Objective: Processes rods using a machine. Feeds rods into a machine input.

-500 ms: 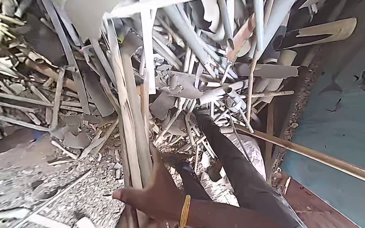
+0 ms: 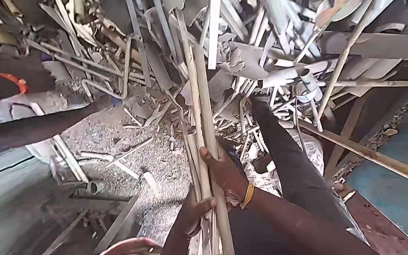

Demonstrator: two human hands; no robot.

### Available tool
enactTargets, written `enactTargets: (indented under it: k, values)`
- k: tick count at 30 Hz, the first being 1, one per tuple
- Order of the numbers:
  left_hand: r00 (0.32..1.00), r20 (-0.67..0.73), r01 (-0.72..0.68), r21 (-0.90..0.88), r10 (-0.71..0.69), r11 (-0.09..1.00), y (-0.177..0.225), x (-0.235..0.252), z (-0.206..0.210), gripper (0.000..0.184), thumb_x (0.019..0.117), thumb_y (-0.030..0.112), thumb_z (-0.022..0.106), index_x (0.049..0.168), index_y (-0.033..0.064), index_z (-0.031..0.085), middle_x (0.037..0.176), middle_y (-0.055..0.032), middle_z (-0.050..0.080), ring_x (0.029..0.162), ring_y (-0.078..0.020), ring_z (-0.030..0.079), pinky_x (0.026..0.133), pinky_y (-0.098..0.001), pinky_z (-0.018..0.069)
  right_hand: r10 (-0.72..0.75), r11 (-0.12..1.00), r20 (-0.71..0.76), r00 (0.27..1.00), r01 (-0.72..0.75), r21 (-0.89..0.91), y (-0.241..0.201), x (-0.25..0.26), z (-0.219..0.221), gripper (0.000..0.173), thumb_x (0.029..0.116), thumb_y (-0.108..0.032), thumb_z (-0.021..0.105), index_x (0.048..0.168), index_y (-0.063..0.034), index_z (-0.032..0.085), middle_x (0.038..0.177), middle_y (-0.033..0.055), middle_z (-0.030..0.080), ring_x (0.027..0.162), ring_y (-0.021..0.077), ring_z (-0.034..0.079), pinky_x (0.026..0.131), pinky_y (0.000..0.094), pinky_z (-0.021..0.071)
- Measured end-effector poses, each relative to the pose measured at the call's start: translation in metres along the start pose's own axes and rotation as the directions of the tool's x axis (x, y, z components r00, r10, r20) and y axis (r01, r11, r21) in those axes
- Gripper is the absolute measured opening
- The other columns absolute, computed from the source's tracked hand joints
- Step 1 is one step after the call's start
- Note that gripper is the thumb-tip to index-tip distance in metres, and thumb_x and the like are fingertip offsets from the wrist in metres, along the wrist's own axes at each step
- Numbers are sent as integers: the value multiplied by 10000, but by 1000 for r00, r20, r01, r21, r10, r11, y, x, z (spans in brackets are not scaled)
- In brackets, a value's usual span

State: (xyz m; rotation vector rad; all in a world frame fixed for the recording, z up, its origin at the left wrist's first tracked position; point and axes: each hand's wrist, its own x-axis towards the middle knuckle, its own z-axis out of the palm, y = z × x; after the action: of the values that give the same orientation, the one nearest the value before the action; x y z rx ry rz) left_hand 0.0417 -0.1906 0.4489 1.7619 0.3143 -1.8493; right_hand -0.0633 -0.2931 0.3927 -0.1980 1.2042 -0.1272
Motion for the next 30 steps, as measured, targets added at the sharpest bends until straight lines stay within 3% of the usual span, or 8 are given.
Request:
enactTargets:
  k: [5, 12, 14, 18, 22, 25, 27, 30]
  values:
    - [997, -80, 12, 69, -7, 998, -31, -10, -17, 938, 587, 189, 874, 1365, -23, 395, 1005, -48, 721, 859, -110, 739, 769, -304, 644, 49, 998, -24, 999, -50, -46, 30, -8, 3, 474, 1087, -318, 491, 1479, -56, 435, 1189, 140, 670, 1011, 159, 694, 899, 344, 587]
    - [968, -206, -87, 255, 142, 963, -46, -60, -38, 872, 672, 69, 781, 1424, -66, 362, 1103, -108, 701, 927, -138, 727, 822, -303, 622, -9, 999, -90, 996, 5, -54, 34, -62, 24, 368, 1127, -277, 360, 1412, -55, 427, 1210, 103, 686, 963, 169, 713, 788, 320, 594]
    - [958, -197, -162, 232, 209, 959, -40, -79, -52, 773, 696, 18, 781, 1367, -48, 403, 1018, -95, 750, 797, -198, 756, 732, -355, 656, -151, 988, -134, 979, 148, -29, 27, -77, 19, 332, 1123, -279, 355, 1337, -50, 467, 1008, 71, 711, 778, 150, 698, 688, 303, 588]
    - [906, -205, -302, 304, 372, 904, -18, -131, -80, 840, 649, 101, 792, 1381, -22, 397, 989, -22, 734, 778, -113, 718, 704, -288, 616, -387, 915, -102, 916, 396, 79, -14, -103, 2, 209, 1098, -275, 374, 1026, -214, 560, 591, -122, 482, 474, 8, 458, 486, 192, 459]
    - [799, -272, -350, 516, 537, 782, 2, -193, -90, 911, 686, 170, 815, 1457, -47, 381, 1112, -46, 722, 972, -71, 700, 892, -270, 576, -591, 805, -10, 807, 590, 66, -56, -138, 8, 283, 1102, -269, 317, 1045, -239, 592, 527, -169, 459, 447, -15, 466, 503, 180, 485]
    - [659, -358, -344, 638, 661, 689, 9, -243, -88, 930, 700, 177, 824, 1475, -92, 386, 1203, -187, 674, 1079, -192, 677, 968, -382, 548, -732, 678, -40, 680, 733, 57, -92, -160, 26, 269, 1092, -254, 333, 1026, -223, 592, 521, -157, 433, 438, 2, 444, 500, 199, 481]
    - [525, -372, -383, 700, 766, 603, -1, -265, -93, 891, 692, 164, 837, 1419, -145, 426, 1164, -254, 676, 1049, -261, 690, 937, -449, 557, -807, 587, -60, 587, 809, 28, -122, -181, 30, 244, 1106, -276, 348, 1073, -223, 584, 545, -156, 426, 454, 2, 434, 506, 201, 471]
    - [369, -363, -448, 738, 856, 505, -32, -276, -116, 863, 647, 270, 794, 1342, -135, 481, 1085, -184, 700, 949, -175, 698, 851, -391, 587, -902, 424, -86, 424, 906, 22, -173, -224, 26, 192, 1095, -306, 409, 1077, -220, 580, 559, -143, 411, 456, 19, 419, 503, 225, 464]
